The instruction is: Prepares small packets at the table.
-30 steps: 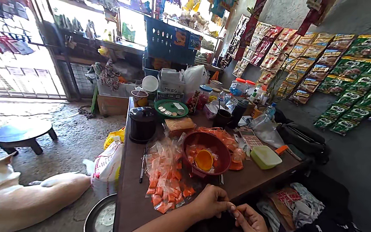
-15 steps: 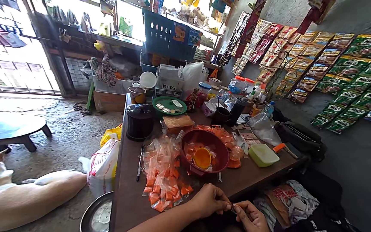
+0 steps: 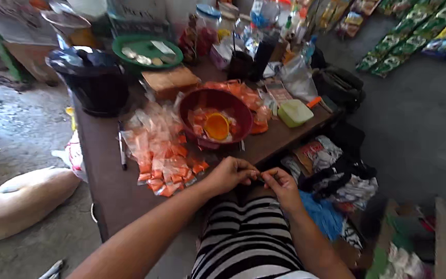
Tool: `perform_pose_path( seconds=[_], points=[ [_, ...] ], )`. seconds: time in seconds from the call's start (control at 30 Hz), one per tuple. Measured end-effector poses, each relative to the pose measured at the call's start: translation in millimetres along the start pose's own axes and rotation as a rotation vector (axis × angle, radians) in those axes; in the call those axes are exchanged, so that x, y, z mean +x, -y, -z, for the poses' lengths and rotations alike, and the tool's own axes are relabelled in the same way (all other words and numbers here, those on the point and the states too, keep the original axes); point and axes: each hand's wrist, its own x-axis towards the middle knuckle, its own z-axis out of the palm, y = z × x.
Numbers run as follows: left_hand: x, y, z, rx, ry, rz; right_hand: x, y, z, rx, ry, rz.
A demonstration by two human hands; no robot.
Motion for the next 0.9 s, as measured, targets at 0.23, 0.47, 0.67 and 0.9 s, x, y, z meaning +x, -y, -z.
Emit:
perform_pose_path(
  seconds=[0.23,0.47,0.67,0.9],
  points=[
    [7,6,1,-0.176,-0.075,0.130,1,-5,6,0.095,-0.066,-0.059],
    [6,7,2,-0.124,-0.074,-0.007,3,-5,2,0.133,-0.047,-0.089],
    [6,15,1,0.040,-0.144,-0.089,3,-10,0,0.147,-0.022,-0.099],
    [5,18,-4,0.125,-0.165,-0.178,3,-11,-4,0.116,0.009,-0.100]
  ],
)
